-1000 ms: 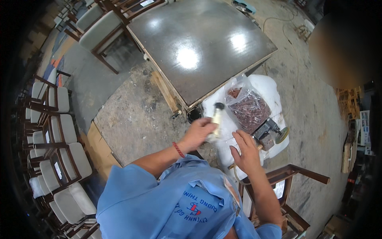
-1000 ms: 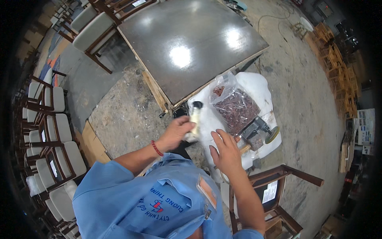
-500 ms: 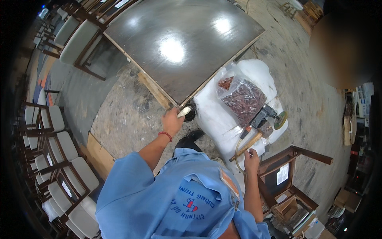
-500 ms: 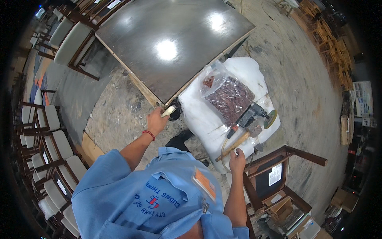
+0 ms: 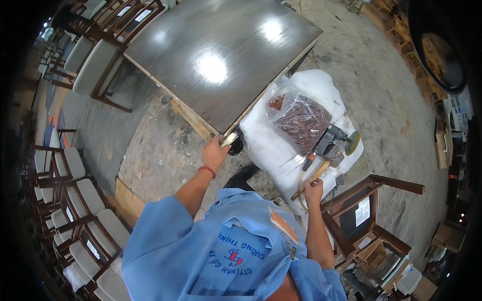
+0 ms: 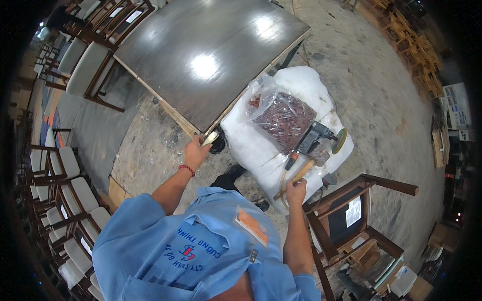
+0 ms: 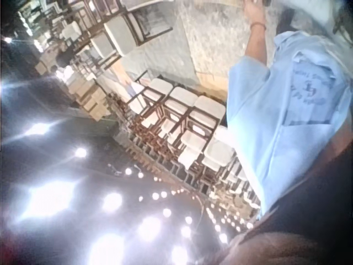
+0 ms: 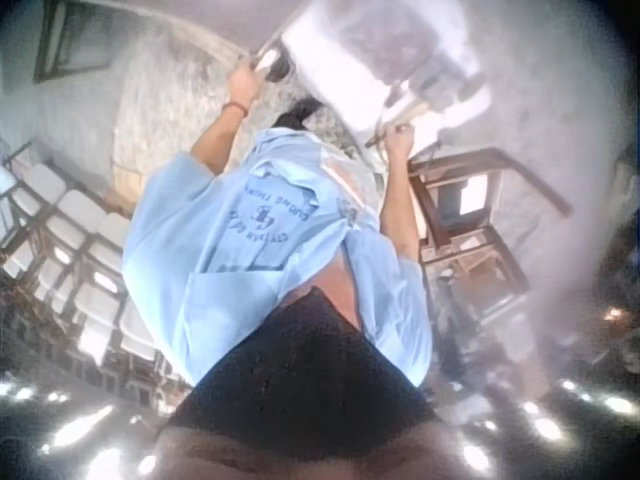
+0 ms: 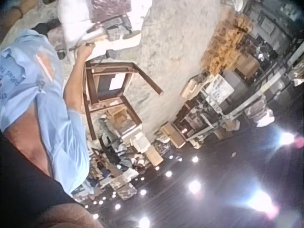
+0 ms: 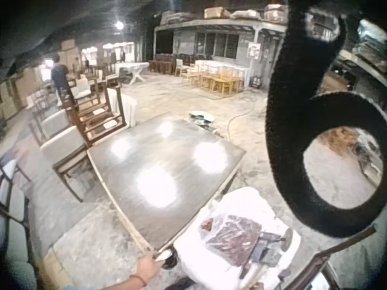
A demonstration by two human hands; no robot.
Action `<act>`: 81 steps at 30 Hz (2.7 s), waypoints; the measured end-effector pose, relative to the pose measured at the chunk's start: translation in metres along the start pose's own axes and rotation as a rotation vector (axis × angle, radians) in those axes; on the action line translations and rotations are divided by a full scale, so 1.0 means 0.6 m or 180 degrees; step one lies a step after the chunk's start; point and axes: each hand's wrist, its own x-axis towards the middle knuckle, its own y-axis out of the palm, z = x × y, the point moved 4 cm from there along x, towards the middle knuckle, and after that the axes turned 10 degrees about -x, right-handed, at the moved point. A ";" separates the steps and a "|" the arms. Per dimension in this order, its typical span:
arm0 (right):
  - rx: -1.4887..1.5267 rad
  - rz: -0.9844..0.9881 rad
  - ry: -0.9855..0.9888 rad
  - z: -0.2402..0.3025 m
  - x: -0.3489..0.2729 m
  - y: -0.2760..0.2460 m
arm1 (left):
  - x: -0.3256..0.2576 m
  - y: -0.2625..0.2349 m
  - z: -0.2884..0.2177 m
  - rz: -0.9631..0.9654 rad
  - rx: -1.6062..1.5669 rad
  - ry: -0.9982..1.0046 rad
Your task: The person assembles a wooden chair by sanding the legs with a power sander, wiping them with a cloth, and tapping joints with a mallet. The person then attaches the upholstered seat cushion to the frame and places the completed chair upright.
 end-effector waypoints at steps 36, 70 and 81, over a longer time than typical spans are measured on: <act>0.2282 -0.0637 0.0468 -0.057 -0.300 -0.119 | 0.223 0.143 -0.428 0.1241 -0.0627 0.1831; 0.0701 -0.2514 -0.0029 -0.584 -0.810 -0.263 | -1.120 0.461 -0.296 0.6533 -0.1621 -0.1302; 0.0584 -0.1932 0.1069 -0.617 -0.810 -0.307 | -1.158 0.564 -0.276 0.6591 -0.0929 -0.1552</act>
